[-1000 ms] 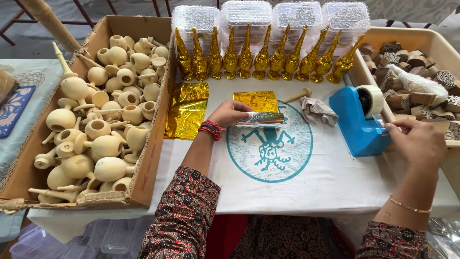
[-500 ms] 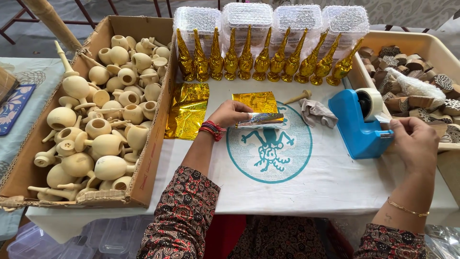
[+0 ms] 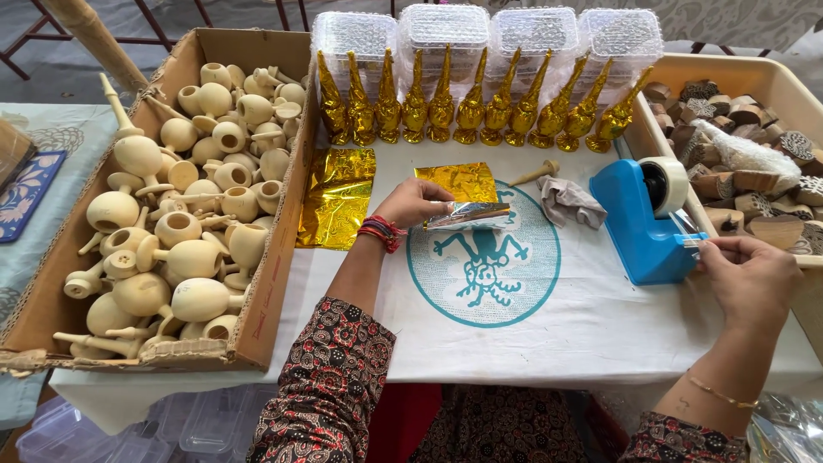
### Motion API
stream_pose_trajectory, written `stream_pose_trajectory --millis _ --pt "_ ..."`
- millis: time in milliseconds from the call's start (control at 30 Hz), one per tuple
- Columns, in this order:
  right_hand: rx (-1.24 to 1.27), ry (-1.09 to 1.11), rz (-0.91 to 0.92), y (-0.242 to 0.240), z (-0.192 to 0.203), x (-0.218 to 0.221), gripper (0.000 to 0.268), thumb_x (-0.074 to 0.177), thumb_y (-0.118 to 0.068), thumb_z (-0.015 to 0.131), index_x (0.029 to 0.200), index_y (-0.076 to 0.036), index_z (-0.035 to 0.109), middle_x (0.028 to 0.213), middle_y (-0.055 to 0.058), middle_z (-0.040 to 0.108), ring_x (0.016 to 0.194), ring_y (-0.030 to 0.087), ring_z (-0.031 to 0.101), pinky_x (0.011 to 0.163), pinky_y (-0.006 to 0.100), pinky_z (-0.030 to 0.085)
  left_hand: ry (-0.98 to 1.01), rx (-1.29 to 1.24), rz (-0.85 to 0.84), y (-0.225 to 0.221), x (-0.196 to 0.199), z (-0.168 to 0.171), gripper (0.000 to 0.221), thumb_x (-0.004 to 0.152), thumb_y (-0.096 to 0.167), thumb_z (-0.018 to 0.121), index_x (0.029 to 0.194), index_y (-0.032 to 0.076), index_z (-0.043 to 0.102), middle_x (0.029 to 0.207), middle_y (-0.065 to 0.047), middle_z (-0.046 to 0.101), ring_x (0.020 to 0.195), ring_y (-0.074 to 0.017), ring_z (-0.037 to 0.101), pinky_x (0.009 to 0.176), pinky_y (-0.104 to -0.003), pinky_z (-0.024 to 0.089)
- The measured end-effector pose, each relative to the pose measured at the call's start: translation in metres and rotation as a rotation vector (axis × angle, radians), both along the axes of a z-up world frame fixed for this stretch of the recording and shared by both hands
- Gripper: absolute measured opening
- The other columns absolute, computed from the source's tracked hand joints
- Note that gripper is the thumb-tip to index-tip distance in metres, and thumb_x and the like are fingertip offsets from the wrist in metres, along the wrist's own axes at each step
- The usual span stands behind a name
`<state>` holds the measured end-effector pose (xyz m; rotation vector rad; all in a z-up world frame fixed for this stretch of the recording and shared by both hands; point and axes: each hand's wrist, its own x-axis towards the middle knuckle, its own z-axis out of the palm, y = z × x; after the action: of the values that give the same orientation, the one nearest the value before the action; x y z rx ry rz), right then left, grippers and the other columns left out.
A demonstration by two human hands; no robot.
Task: Wrapping small wooden decorative pieces in gold patterned foil and securing them with adhesive tape.
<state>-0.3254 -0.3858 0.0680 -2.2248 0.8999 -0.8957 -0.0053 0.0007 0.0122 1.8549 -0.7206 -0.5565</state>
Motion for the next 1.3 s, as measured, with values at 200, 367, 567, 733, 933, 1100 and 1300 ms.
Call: stream_pose_trajectory --millis 200,367,567,733,933,1100,1300 --pt "-0.241 -0.017 -0.075 0.009 -0.015 -0.003 0.012 0.099 -0.006 0.081 0.107 0.003 0.079 0.095 0.012 0.077 0.082 0.015 0.074 0.075 0.028 0.061 0.007 -0.025 0.002 -0.001 0.000 -0.001 0.037 0.083 0.022 0.081 0.114 0.002 0.078 0.103 -0.010 0.080 0.090 -0.0160 0.074 0.086 -0.028 0.057" --pt "-0.215 -0.008 -0.077 0.008 -0.013 -0.005 0.011 0.100 -0.005 0.080 0.105 0.004 0.078 0.090 0.013 0.077 0.081 0.016 0.074 0.075 0.028 0.061 0.047 -0.018 0.013 -0.003 0.001 0.001 0.037 0.082 0.020 0.082 0.115 0.003 0.077 0.104 -0.010 0.080 0.091 -0.0161 0.074 0.086 -0.028 0.058" --pt "-0.012 -0.029 -0.026 0.007 -0.007 -0.005 0.012 0.102 -0.006 0.079 0.106 0.005 0.076 0.091 0.012 0.075 0.081 0.015 0.074 0.073 0.027 0.061 0.092 -0.051 -0.022 -0.002 0.004 -0.004 0.039 0.083 0.019 0.082 0.117 0.001 0.076 0.106 -0.011 0.079 0.093 -0.0167 0.074 0.086 -0.028 0.058" --pt "0.046 -0.035 -0.051 0.006 -0.009 -0.003 0.013 0.102 -0.008 0.078 0.108 0.003 0.076 0.091 0.011 0.075 0.079 0.015 0.074 0.070 0.026 0.060 0.110 -0.091 -0.049 -0.001 0.006 -0.008 0.040 0.082 0.017 0.082 0.118 0.000 0.075 0.107 -0.012 0.079 0.094 -0.0177 0.074 0.087 -0.028 0.058" --pt "-0.120 0.072 -0.164 0.011 -0.014 0.004 0.012 0.102 -0.010 0.080 0.108 0.001 0.078 0.087 0.010 0.075 0.074 0.015 0.073 0.065 0.026 0.058 0.142 -0.105 -0.049 -0.004 0.010 -0.016 0.040 0.082 0.016 0.082 0.118 0.000 0.075 0.108 -0.012 0.079 0.094 -0.0176 0.074 0.087 -0.029 0.058" --pt "0.082 0.026 -0.115 -0.023 -0.029 0.004 0.014 0.100 -0.011 0.078 0.106 0.001 0.077 0.089 0.012 0.075 0.073 0.017 0.073 0.069 0.029 0.061 0.132 -0.117 -0.062 -0.008 0.016 -0.023 0.039 0.082 0.014 0.082 0.117 -0.001 0.076 0.106 -0.011 0.079 0.092 -0.0164 0.074 0.086 -0.028 0.058" --pt "0.219 -0.027 -0.133 -0.026 -0.051 -0.020 0.015 0.099 -0.005 0.074 0.110 0.005 0.074 0.099 0.016 0.075 0.081 0.018 0.074 0.073 0.029 0.063 0.134 -0.157 -0.088 -0.009 0.020 -0.027 0.038 0.081 0.013 0.083 0.116 -0.002 0.076 0.104 -0.011 0.079 0.091 -0.0166 0.074 0.086 -0.028 0.059"
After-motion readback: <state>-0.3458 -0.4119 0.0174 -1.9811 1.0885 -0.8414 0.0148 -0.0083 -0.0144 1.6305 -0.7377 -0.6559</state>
